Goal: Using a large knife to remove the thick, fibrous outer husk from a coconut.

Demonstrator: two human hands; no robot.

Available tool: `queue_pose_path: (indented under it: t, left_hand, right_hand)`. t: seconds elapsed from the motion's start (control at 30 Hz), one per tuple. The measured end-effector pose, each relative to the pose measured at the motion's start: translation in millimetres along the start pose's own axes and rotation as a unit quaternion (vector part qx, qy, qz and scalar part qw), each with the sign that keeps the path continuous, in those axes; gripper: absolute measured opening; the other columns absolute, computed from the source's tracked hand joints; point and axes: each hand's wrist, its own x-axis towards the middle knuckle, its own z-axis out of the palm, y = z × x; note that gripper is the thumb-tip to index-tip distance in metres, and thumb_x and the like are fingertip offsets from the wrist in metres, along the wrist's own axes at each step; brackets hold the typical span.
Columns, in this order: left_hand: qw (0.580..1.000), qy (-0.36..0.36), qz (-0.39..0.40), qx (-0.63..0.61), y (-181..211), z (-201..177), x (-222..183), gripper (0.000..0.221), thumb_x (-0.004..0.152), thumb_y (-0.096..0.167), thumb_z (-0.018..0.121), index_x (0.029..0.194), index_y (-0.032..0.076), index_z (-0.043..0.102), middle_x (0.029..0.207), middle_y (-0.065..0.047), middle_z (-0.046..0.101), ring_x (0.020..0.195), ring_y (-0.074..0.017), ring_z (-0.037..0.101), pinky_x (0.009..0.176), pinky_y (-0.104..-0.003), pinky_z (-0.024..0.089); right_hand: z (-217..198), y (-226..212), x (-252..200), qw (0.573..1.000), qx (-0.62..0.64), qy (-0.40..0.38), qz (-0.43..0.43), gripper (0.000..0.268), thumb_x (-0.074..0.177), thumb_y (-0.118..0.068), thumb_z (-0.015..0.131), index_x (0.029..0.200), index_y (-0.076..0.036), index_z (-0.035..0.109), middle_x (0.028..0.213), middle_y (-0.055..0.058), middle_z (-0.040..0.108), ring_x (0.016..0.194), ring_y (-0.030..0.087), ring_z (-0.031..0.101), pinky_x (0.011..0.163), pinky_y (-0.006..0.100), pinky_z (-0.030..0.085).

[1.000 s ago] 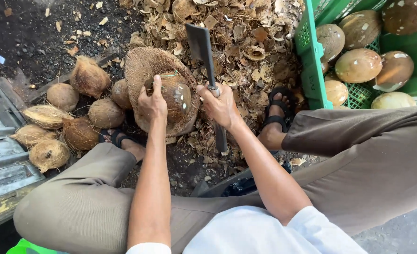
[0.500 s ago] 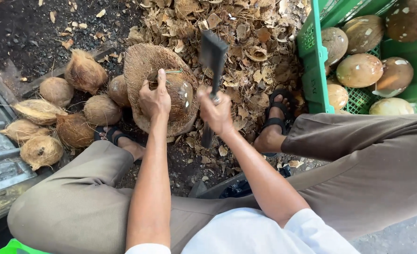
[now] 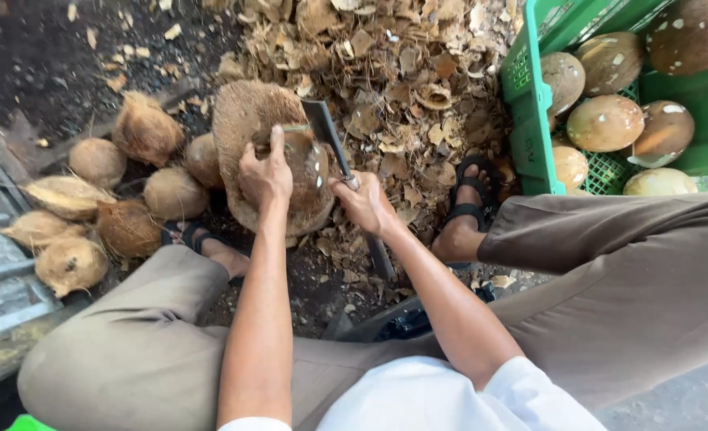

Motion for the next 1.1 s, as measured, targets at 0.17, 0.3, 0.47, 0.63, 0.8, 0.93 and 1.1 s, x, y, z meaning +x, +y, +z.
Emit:
queue_pose_path:
  t: [0.17,0.3,0.47,0.63,0.8,0.93,1.1]
  left_hand:
    - [1.0,0.009,0.006,-0.024,-6.1,8.4,0.1,0.061,0.09,0.068,0.057,0.108,0.011,0.069,0.1,-0.016,0.07,0.103,-0.0373,0.067,0.089,-0.052,0.047]
    - [1.0,0.003,-0.002,-0.018,-14.3,12.4,0.7,0.056,0.087,0.069,0.057,0.102,0.017,0.07,0.095,-0.013,0.071,0.101,-0.0355,0.068,0.087,-0.049,0.048]
    - [1.0,0.009,-0.015,-0.023,-22.2,13.7,8.1,0.073,0.088,0.068,0.058,0.124,0.005,0.065,0.111,-0.021,0.069,0.109,-0.037,0.067,0.091,-0.052,0.045]
    - [0.999,0.018,0.02,-0.041,-10.8,9.9,-3.1,0.059,0.092,0.06,0.058,0.115,0.006,0.067,0.101,-0.02,0.069,0.1,-0.0367,0.068,0.089,-0.052,0.047]
    - [0.998,0.008,0.008,-0.058,-6.8,2.0,-5.7,0.084,0.086,0.068,0.062,0.133,-0.002,0.06,0.13,-0.029,0.062,0.126,-0.0437,0.058,0.105,-0.053,0.039]
    - [0.998,-0.021,-0.002,-0.06,-16.2,1.6,-2.3,0.086,0.083,0.069,0.064,0.135,0.001,0.06,0.138,-0.024,0.059,0.134,-0.0389,0.052,0.113,-0.049,0.034]
    - [0.998,-0.022,0.013,-0.065,-18.2,-2.9,-2.8,0.086,0.084,0.069,0.062,0.136,0.0,0.059,0.14,-0.025,0.057,0.134,-0.0394,0.052,0.113,-0.049,0.035]
  right_hand:
    - [-7.0,-59.9,-0.4,0.985,0.062,0.007,-0.158,0.033,0.102,-0.019,0.056,0.069,-0.016,0.054,0.047,0.001,0.054,0.037,0.011,0.051,0.04,0.022,0.044]
    - [-2.4,-16.9,-3.4,0.982,0.08,0.025,-0.172,0.032,0.102,-0.019,0.054,0.071,-0.018,0.053,0.047,-0.002,0.051,0.036,0.01,0.047,0.039,0.02,0.041]
    - [-10.6,18.1,1.2,0.999,-0.005,0.016,-0.041,0.036,0.098,-0.032,0.062,0.067,-0.014,0.057,0.053,0.007,0.056,0.046,0.018,0.055,0.051,0.029,0.051]
    - [-13.9,-27.8,6.0,0.991,0.05,0.01,-0.121,0.033,0.104,-0.024,0.056,0.072,-0.017,0.053,0.048,-0.001,0.052,0.036,0.012,0.05,0.039,0.022,0.044]
    - [-7.0,11.1,-6.7,0.999,0.003,-0.035,0.034,0.027,0.092,-0.018,0.063,0.068,-0.016,0.052,0.051,-0.004,0.047,0.042,0.013,0.043,0.048,0.026,0.04]
    - [-4.3,2.2,-6.1,0.999,-0.013,0.02,-0.021,0.029,0.09,-0.022,0.069,0.066,-0.011,0.058,0.05,0.003,0.052,0.051,0.014,0.05,0.051,0.026,0.04]
    - [-4.4,-11.7,3.2,0.988,0.05,0.008,-0.148,0.036,0.102,-0.018,0.059,0.066,-0.015,0.055,0.045,-0.001,0.053,0.038,0.011,0.05,0.044,0.02,0.043]
